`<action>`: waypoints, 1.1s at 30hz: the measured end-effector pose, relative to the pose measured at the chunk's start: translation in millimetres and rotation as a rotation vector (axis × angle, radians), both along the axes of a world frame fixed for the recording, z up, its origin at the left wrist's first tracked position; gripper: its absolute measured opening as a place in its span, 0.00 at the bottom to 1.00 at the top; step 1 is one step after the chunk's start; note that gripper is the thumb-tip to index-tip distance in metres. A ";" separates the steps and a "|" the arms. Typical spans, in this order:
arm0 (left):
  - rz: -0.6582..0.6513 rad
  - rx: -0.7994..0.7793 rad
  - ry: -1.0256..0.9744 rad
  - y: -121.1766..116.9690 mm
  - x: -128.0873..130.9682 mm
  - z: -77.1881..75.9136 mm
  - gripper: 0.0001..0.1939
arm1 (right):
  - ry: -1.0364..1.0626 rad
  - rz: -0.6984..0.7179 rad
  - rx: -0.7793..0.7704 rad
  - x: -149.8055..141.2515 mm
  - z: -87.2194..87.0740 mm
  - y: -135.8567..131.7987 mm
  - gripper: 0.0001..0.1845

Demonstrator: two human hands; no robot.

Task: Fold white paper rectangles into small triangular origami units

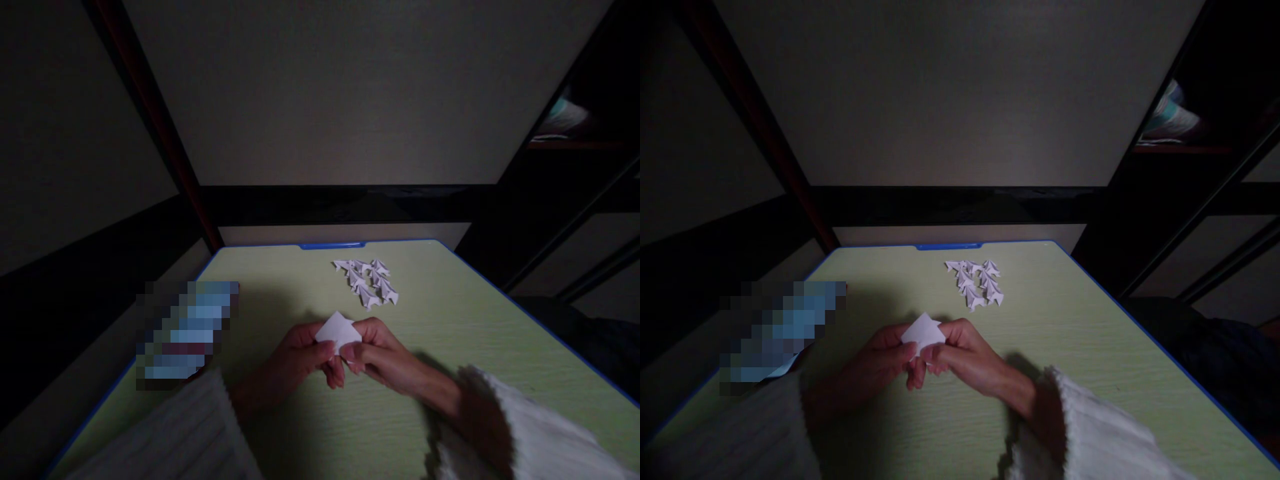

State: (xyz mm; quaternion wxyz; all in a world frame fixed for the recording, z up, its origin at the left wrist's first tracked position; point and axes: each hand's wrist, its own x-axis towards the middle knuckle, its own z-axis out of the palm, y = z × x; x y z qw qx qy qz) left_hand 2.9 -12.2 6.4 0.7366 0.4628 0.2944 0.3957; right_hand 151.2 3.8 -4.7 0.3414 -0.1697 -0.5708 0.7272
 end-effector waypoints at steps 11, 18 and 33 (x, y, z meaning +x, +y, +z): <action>-0.008 0.044 0.038 4.0 -1.4 -1.6 0.14 | -0.018 -0.010 -0.027 -1.9 2.2 -0.7 0.11; -0.060 0.107 0.169 3.4 -5.4 -5.0 0.11 | -0.031 -0.020 -0.036 -0.1 1.9 1.4 0.08; 0.220 0.205 0.383 9.9 -0.9 -10.1 0.09 | -0.140 -0.373 0.020 -4.6 5.5 4.6 0.19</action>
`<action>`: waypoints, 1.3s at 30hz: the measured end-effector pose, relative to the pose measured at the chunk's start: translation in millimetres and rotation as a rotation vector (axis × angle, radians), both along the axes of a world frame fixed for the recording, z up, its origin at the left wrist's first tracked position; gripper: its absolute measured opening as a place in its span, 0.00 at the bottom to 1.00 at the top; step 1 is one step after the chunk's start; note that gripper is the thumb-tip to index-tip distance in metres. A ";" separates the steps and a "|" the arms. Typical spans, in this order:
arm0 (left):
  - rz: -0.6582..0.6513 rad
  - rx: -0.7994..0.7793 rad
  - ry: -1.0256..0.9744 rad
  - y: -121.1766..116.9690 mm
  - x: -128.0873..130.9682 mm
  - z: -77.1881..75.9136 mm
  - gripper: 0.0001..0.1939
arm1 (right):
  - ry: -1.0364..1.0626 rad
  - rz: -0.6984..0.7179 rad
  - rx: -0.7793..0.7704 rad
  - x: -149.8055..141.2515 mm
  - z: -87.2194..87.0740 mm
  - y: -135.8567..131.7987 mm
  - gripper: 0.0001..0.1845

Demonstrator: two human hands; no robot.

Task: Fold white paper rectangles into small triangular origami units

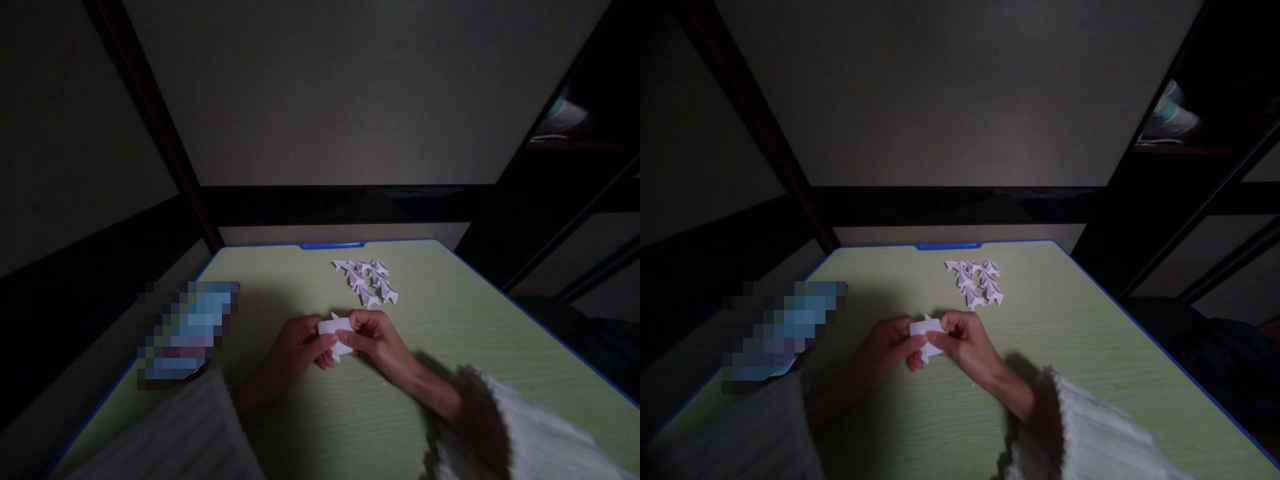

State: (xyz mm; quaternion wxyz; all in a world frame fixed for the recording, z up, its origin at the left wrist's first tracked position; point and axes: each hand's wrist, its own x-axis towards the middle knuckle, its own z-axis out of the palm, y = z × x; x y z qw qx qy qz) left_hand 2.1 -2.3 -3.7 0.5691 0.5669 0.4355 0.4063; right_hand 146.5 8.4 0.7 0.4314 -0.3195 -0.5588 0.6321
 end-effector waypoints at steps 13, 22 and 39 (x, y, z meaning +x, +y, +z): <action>0.147 0.066 0.037 -1.4 1.7 4.4 0.05 | -0.038 -0.165 -0.081 -0.9 3.7 2.6 0.10; 0.275 0.055 -0.102 -5.0 4.0 11.6 0.05 | 0.037 -0.161 -0.121 -1.4 2.9 -0.8 0.09; 0.298 0.080 -0.120 -5.7 4.7 13.4 0.04 | 0.050 -0.124 -0.087 -0.6 1.7 0.8 0.08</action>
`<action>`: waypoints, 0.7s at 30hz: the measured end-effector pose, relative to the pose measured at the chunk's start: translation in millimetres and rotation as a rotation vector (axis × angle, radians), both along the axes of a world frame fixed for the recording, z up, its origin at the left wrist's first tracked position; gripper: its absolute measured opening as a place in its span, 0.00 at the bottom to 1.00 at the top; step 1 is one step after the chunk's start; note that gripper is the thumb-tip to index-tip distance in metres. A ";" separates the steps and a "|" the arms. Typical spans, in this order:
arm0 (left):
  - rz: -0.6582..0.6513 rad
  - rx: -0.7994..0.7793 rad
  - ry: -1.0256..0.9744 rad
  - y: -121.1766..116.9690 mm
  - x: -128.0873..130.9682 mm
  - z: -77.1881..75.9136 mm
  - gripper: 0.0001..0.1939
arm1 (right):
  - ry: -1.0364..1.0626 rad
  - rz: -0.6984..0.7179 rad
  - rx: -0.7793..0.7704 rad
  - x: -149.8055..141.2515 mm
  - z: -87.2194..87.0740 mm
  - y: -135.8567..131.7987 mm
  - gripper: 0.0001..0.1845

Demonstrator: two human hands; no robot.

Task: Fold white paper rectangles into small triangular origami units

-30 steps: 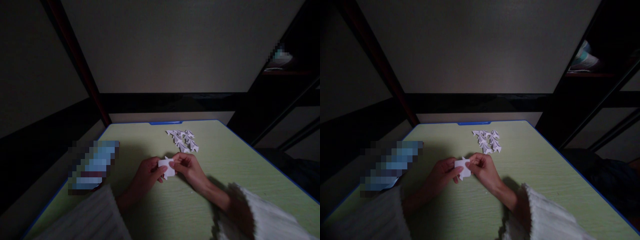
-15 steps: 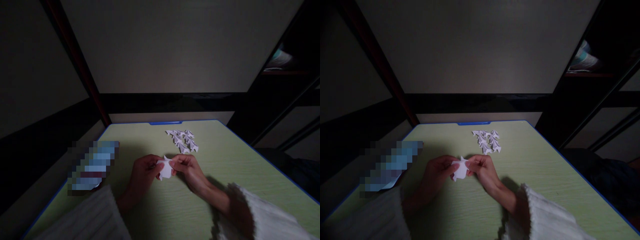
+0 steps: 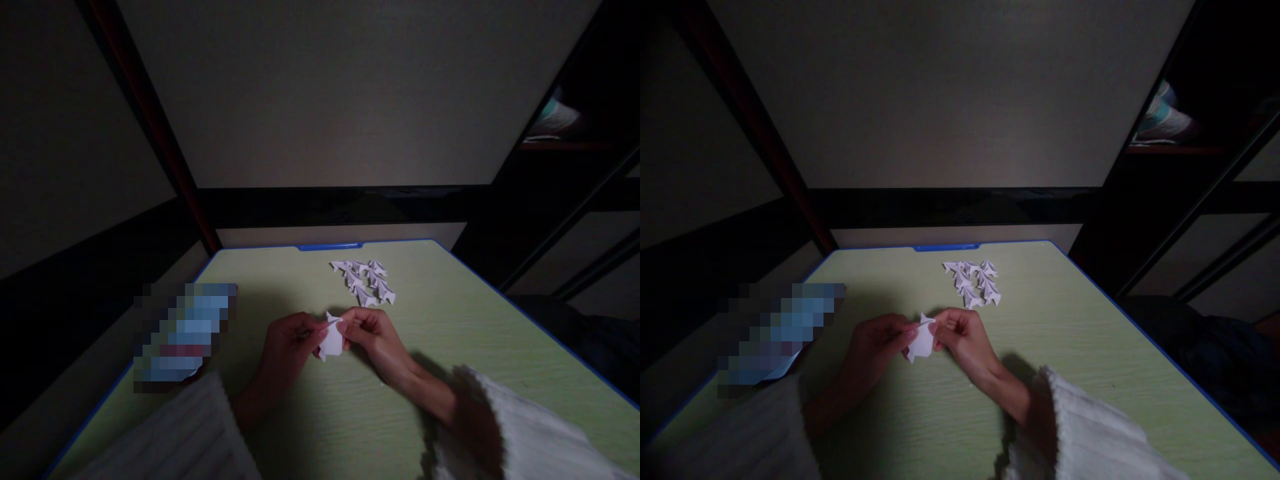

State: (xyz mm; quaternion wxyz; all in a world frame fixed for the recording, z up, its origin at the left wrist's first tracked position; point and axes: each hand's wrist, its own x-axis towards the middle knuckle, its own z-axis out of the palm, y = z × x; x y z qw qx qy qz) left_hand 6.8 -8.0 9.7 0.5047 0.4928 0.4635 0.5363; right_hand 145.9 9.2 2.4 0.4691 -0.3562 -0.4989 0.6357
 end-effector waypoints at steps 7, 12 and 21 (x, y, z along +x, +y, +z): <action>-0.091 0.011 0.069 0.9 -4.3 -2.4 0.05 | 0.082 -0.054 -0.026 1.1 -4.3 1.3 0.06; -0.080 0.007 0.086 1.8 -5.9 -3.2 0.06 | 0.092 -0.061 -0.017 1.2 -3.7 0.6 0.05; -0.108 0.015 0.017 2.8 -7.1 -1.8 0.02 | 0.127 -0.064 -0.035 0.9 -3.2 -0.9 0.03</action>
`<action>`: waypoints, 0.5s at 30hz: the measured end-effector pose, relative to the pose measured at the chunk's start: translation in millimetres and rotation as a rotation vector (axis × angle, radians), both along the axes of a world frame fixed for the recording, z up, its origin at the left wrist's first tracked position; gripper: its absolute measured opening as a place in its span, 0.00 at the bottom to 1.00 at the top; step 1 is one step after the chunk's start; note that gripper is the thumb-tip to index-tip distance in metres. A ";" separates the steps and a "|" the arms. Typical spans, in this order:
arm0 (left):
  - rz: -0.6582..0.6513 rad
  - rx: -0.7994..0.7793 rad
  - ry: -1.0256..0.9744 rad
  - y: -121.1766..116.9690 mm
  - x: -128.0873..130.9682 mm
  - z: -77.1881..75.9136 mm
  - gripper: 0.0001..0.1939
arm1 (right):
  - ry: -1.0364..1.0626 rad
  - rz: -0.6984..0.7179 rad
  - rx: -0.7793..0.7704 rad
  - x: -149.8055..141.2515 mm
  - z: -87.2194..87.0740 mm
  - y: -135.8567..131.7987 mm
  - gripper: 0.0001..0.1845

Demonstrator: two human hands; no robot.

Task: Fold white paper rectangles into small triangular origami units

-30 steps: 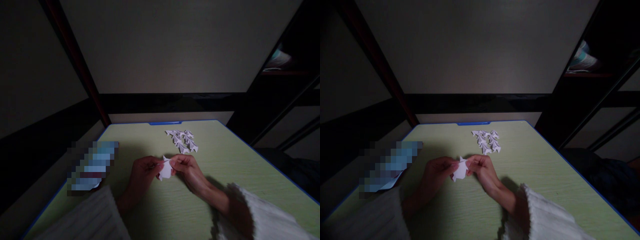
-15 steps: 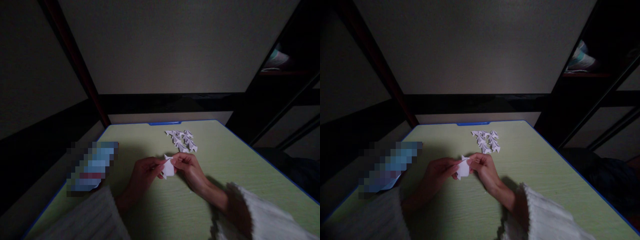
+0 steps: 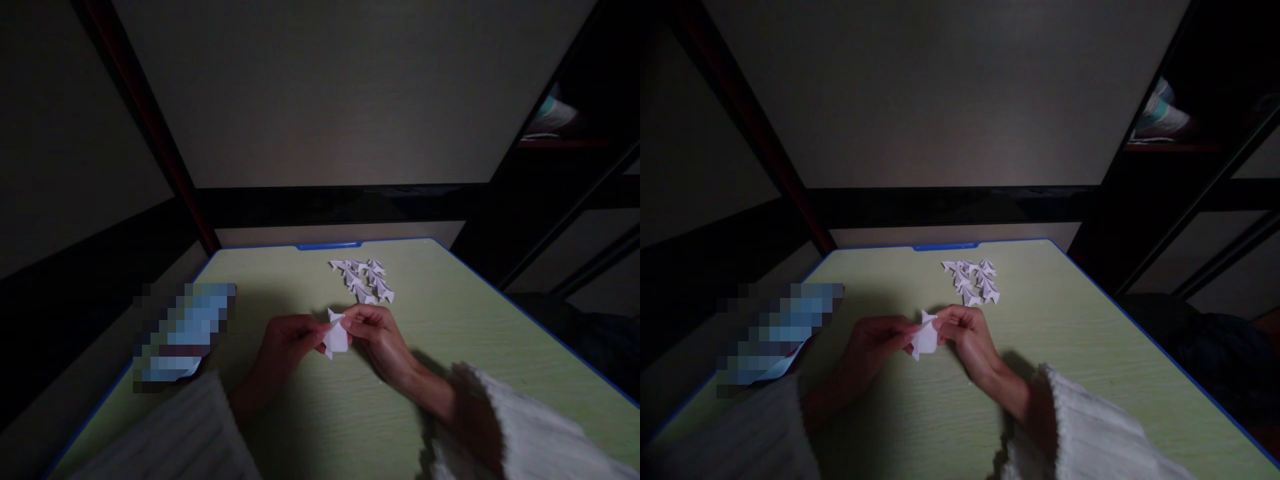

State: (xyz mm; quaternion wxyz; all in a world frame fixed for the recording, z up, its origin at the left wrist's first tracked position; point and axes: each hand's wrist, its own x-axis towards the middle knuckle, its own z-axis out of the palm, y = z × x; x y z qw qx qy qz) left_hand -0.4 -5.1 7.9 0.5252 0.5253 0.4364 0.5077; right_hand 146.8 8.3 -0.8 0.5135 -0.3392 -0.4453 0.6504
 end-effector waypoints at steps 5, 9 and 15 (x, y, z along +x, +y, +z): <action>0.021 -0.032 -0.060 -1.6 0.8 2.1 0.05 | -0.100 0.009 0.061 0.2 5.2 0.1 0.06; 0.011 -0.050 -0.068 -0.4 -0.8 -2.3 0.05 | -0.149 0.020 0.068 -0.3 8.4 0.8 0.08; -0.030 -0.087 -0.134 0.5 -1.8 -7.5 0.06 | -0.072 0.070 0.044 0.0 2.6 0.9 0.09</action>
